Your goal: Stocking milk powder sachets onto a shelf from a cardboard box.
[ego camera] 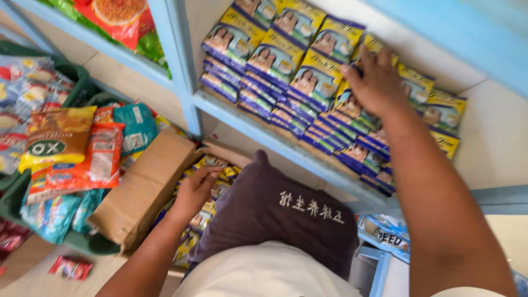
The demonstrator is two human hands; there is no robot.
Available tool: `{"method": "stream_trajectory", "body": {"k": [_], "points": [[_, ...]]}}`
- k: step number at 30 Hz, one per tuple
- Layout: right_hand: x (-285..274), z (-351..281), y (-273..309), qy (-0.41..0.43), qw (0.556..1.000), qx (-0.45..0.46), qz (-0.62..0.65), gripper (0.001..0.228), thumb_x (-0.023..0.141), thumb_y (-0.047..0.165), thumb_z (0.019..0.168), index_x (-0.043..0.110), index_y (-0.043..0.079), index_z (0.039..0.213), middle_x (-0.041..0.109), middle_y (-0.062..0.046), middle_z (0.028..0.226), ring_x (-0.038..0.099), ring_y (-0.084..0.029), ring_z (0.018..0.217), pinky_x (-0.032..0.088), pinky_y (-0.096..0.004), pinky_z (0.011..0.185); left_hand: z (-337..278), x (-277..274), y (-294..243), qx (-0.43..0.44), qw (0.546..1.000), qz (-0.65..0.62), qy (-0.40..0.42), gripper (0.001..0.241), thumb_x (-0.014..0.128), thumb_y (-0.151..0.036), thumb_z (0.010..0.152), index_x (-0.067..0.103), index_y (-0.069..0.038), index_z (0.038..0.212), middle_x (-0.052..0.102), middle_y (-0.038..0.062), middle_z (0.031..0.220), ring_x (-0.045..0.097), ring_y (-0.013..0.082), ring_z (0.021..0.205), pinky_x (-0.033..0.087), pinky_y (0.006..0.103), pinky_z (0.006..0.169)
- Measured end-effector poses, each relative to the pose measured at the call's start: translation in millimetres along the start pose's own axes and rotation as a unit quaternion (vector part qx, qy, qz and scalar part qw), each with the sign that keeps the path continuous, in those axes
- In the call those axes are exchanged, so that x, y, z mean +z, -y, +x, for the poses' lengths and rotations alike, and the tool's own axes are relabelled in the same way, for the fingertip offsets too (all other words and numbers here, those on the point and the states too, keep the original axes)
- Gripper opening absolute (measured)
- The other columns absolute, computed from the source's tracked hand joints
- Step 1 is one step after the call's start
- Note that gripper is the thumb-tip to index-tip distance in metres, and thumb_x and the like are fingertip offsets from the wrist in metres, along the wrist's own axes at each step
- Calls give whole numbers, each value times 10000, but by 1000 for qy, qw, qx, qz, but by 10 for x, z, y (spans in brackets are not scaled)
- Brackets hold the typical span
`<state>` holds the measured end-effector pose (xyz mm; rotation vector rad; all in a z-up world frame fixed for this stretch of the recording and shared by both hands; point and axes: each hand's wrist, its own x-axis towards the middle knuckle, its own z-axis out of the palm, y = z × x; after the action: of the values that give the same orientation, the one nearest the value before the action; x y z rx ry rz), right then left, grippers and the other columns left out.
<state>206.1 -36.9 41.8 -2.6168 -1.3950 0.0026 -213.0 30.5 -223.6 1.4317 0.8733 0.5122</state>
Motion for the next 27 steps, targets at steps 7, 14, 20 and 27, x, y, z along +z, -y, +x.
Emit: {"method": "stream_trajectory", "body": {"k": [7, 14, 20, 27], "points": [[373, -389, -34, -169, 951, -247, 69, 460, 479, 327, 1152, 470, 53, 1521, 501, -173, 1544, 485, -360, 1428, 389, -438, 1207, -453, -555, 805, -121, 978, -146, -86, 249, 561, -187, 1032, 687, -51, 1198, 558, -8, 703, 515, 73, 501, 432, 234, 459], [1521, -1217, 1557, -145, 847, -461, 220, 316, 757, 218, 983, 722, 48, 1247, 466, -182, 1287, 505, -418, 1333, 447, -534, 1140, -486, -768, 1095, -125, 978, -124, -110, 210, 577, -168, 1016, 661, -83, 1189, 577, -8, 771, 536, 96, 511, 456, 236, 476], [2571, -1147, 1676, 79, 893, -339, 285, 317, 767, 241, 990, 711, 71, 1252, 542, -152, 1176, 625, -324, 1087, 535, -434, 939, -674, -836, 1478, -139, 983, -6, -120, 241, 600, -130, 968, 671, -86, 1194, 641, 60, 811, 610, 136, 558, 506, 290, 524], [2721, -1024, 1702, 278, 902, -248, 217, 415, 747, 344, 936, 692, 82, 1253, 620, -120, 1086, 678, -264, 934, 545, -388, 830, -788, -942, 1583, -186, 932, 303, -73, 278, 633, -206, 953, 704, -219, 1221, 738, 144, 1010, 707, 320, 983, 550, 441, 867]]}}
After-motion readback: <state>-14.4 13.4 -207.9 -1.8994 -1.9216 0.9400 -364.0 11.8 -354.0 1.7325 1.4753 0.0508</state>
